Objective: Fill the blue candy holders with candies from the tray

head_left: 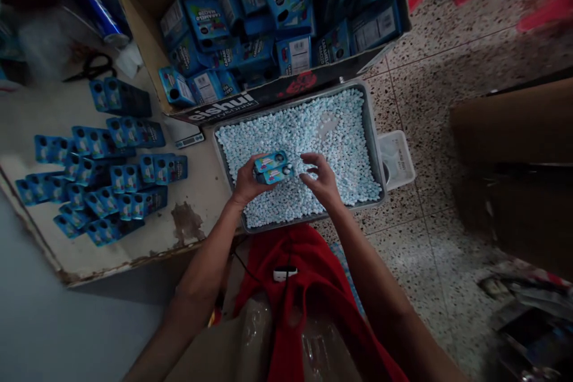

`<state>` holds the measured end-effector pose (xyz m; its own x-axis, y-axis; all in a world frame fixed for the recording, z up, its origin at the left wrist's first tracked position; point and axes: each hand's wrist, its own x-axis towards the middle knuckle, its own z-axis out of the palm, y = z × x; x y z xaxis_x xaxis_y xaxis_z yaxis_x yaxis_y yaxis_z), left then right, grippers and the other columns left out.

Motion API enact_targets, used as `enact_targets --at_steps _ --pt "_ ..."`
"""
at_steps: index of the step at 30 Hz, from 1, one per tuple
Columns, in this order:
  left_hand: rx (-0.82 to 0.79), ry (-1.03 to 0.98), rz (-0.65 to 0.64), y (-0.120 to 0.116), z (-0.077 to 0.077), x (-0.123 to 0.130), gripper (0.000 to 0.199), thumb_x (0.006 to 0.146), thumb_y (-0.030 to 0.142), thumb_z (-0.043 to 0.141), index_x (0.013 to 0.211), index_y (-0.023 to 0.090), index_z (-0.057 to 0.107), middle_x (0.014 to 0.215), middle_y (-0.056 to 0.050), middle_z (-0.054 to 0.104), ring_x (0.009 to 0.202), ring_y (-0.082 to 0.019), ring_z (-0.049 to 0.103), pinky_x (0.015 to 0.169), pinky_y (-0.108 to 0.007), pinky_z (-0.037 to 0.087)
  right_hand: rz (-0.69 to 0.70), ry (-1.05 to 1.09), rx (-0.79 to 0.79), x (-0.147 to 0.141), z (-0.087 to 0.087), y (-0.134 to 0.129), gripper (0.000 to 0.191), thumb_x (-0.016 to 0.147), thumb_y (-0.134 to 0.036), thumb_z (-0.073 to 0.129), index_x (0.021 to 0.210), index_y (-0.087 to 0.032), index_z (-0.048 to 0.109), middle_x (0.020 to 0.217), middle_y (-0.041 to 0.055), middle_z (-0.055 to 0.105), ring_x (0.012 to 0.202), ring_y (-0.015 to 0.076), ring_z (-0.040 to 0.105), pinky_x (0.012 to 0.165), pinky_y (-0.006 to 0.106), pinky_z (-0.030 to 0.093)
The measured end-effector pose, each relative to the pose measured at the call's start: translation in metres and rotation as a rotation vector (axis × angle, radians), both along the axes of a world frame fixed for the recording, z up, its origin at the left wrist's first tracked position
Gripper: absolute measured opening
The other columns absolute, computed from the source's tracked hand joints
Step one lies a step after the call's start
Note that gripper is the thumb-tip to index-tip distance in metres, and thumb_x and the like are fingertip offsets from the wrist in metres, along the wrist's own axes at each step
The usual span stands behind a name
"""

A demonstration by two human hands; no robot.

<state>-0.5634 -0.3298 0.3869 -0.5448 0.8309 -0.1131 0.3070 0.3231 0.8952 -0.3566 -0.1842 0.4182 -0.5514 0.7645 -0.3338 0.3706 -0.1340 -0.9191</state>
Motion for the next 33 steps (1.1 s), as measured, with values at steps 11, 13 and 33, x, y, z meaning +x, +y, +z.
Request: enact_targets --at_steps 11,13,33 --pt "0.277 -0.056 -0.292 -0.002 0.021 -0.013 0.077 0.076 0.063 0.089 0.136 0.026 0.058 0.136 -0.014 0.064 0.130 -0.032 0.065 0.114 -0.053 0.055 0.548 -0.022 0.327 -0.045 0.007 -0.007 0.075 0.075 -0.036 0.087 0.143 -0.025 0.058 0.140 0.0139 0.070 0.127 0.0366 0.065 0.110 0.054 0.053" --pt "0.271 -0.058 -0.275 -0.009 0.027 -0.013 0.083 0.078 0.064 0.086 0.144 0.027 0.053 0.140 -0.015 0.061 0.133 -0.033 0.064 0.115 -0.053 0.054 0.526 -0.054 0.367 -0.050 0.011 -0.011 0.062 0.078 -0.035 0.084 0.135 -0.024 0.062 0.131 0.0130 0.074 0.121 0.0352 0.068 0.105 0.050 0.056" --pt "-0.502 0.416 1.239 -0.288 0.071 -0.023 0.079 0.058 0.046 0.100 0.120 0.020 0.060 0.117 -0.010 0.069 0.114 -0.033 0.069 0.109 -0.054 0.056 0.404 -0.067 0.170 -0.073 0.012 -0.069 0.068 0.086 -0.057 0.080 0.142 -0.025 0.059 0.142 0.0178 0.069 0.107 0.0321 0.079 0.095 0.057 0.066"
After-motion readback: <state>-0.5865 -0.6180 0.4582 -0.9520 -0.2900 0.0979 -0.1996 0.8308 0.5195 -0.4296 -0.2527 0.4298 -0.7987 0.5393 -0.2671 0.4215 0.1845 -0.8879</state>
